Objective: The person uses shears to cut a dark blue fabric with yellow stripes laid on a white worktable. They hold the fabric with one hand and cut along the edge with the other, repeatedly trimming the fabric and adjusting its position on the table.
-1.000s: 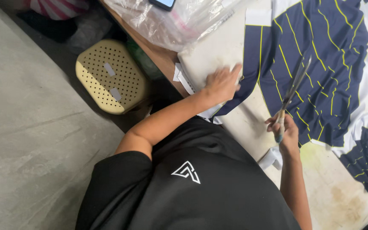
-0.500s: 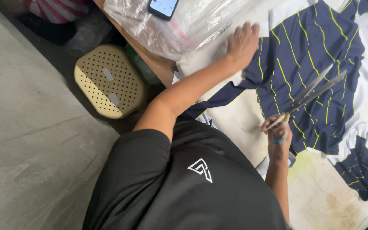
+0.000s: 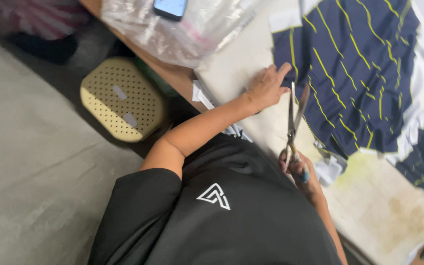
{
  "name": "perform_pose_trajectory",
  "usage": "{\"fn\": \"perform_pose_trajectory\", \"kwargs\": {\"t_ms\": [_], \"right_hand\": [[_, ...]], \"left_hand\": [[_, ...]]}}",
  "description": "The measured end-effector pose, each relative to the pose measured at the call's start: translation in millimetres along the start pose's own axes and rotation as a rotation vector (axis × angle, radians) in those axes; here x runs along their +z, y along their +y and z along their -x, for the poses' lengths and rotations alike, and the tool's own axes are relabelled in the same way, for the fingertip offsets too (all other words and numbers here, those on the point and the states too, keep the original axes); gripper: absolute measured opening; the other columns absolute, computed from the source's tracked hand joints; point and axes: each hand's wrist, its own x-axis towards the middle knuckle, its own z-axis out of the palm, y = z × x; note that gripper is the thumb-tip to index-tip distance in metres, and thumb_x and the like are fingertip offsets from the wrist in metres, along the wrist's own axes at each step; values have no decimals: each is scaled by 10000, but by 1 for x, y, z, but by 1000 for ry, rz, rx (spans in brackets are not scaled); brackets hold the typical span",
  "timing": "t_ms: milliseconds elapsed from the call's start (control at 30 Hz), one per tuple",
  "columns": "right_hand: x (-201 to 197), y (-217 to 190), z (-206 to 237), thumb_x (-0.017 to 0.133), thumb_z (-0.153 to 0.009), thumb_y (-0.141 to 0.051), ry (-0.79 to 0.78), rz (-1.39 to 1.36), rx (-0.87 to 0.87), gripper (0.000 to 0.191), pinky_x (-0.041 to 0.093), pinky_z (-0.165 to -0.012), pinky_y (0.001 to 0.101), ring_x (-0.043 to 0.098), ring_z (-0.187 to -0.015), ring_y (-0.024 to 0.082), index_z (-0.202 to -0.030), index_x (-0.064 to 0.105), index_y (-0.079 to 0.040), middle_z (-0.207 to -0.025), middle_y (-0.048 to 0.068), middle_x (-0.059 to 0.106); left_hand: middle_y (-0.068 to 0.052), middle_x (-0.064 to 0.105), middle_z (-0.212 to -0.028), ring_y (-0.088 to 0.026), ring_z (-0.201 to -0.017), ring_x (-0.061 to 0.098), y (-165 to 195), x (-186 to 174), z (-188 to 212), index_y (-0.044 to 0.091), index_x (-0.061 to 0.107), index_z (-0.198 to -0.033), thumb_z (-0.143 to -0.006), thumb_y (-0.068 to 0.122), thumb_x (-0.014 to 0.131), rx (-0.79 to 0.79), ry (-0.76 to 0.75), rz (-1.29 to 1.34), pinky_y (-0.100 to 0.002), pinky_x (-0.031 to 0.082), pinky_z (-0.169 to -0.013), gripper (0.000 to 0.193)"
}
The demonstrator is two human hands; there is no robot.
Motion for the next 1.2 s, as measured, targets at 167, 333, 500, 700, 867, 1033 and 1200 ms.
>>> {"fn": "perform_pose_trajectory", "kwargs": {"t_ms": [167, 333, 500, 700, 867, 1033, 1200], "right_hand": [[-13, 17, 9, 654, -820, -790, -38, -403, 125, 754, 406, -640, 303, 490, -708, 162, -1013, 610, -63, -840, 50, 532], [-30, 17, 15, 796, -817, -605, -91, -446, 9, 609, 403, -594, 342, 488, -701, 202, -711, 472, -100, -925, 90, 567], [-42, 7, 0, 823, -806, -571, -176, -512, 10, 608, 392, -540, 352, 473, -675, 213, -683, 496, -72, -867, 101, 526], [-51, 3, -10, 790, -790, -644, -170, -375, 92, 626, 378, -564, 327, 453, -632, 192, -779, 558, -62, -834, 86, 510], [-51, -4, -18, 719, -762, -764, -181, -283, 170, 846, 362, -561, 305, 431, -597, 160, -1004, 584, 35, -734, 43, 479], [-44, -9, -21, 667, -719, -839, -206, -288, 205, 888, 378, -573, 307, 447, -593, 174, -1010, 568, -6, -700, 50, 473], [-24, -12, -22, 600, -682, -917, -249, -279, 199, 966, 387, -567, 308, 474, -606, 180, -1011, 567, -9, -700, 48, 480]], "left_hand": [[-177, 663, -985, -405, -974, 636, 3, 10, 7, 111, 525, -1215, -822, -26, 639, 139, 9, -118, -495, 522, -829, 432], [-162, 685, -927, -372, -937, 667, 9, -3, 13, 111, 574, -1228, -822, -13, 637, 6, 30, 223, -478, 528, -861, 429], [-140, 689, -783, -343, -778, 711, 16, -9, 14, 123, 644, -1164, -781, 117, 714, -353, -215, 425, -443, 561, -753, 390], [-116, 749, -890, -328, -917, 715, 3, 11, 21, 100, 718, -985, -711, 24, 726, -14, -55, 86, -412, 553, -818, 285], [-106, 739, -820, -296, -777, 719, -1, 4, 19, 67, 760, -1063, -663, -65, 672, -210, -173, 606, -379, 550, -713, 431], [-131, 634, -704, -403, -673, 643, 1, -15, 7, 62, 645, -1274, -658, -95, 674, -576, -265, 937, -446, 473, -650, 637], [-139, 659, -1030, -332, -1007, 655, -2, -26, 12, 31, 701, -1119, -707, 80, 803, -30, 115, 354, -396, 537, -892, 427]]}}
